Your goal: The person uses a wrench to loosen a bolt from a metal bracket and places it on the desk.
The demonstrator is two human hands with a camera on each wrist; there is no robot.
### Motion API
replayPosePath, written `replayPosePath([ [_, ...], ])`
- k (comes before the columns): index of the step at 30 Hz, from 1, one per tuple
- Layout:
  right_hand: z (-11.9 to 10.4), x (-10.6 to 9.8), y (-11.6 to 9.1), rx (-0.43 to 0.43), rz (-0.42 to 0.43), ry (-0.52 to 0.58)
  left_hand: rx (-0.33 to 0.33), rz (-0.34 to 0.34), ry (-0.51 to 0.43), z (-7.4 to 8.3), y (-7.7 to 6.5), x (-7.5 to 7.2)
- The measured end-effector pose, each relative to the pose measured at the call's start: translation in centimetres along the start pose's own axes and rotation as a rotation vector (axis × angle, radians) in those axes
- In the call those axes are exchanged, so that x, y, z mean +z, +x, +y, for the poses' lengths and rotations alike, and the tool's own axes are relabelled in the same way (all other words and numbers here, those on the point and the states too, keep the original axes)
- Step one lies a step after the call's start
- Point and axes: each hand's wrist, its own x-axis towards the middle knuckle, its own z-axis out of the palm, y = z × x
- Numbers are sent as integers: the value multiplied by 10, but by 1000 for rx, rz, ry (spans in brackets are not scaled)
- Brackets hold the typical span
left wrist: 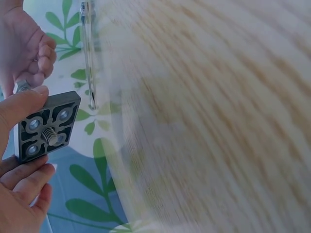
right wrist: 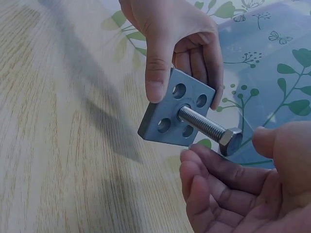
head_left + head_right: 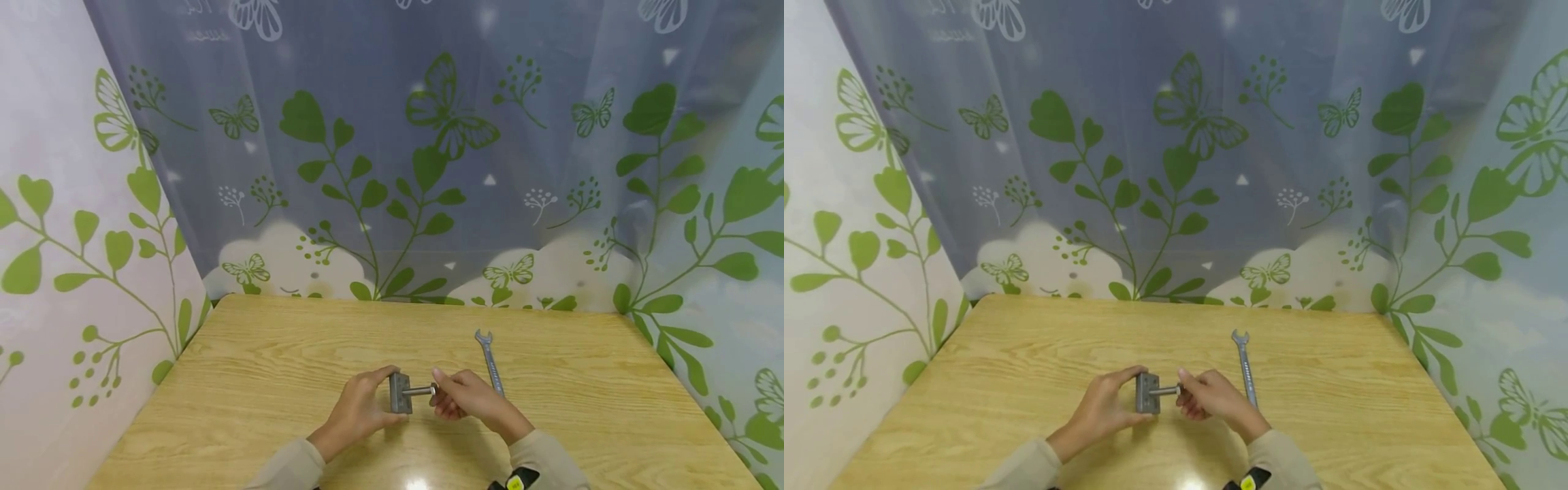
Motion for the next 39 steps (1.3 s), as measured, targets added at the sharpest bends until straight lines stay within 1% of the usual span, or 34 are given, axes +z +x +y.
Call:
replayPosePath([
  [3, 0, 1, 0, 12, 5, -2, 5, 3, 0, 0, 1, 1],
  [6, 0, 0, 0, -7, 5, -14, 4, 3, -7, 0, 1, 1],
  [8, 1, -1, 0, -36, 0, -16, 2, 0, -8, -1, 1, 1],
  [10, 2, -1, 1, -87, 2, -31, -2, -4, -9, -1, 0, 1],
  [15, 2, -3, 3, -200, 47, -98, -3, -10, -15, -1, 0, 1],
  [19, 2, -3, 4, -229, 61, -111, -7, -15, -17, -1, 1, 0],
  [24, 3, -2, 4, -219, 66, -101, -15, -20, -4, -1, 1, 0],
  [27, 2, -3, 4, -198, 62, -110, -19, -26, -6, -2, 1, 0],
  [31, 2, -3, 3, -141, 32, -103, -20, -26, -9, -2, 1, 1],
  [35, 4, -3, 3, -80, 8, -49, -11, -13, -3, -2, 1, 1],
  [39, 6, -2, 3, -33, 24, -14, -3, -4, 5, -1, 0, 1],
])
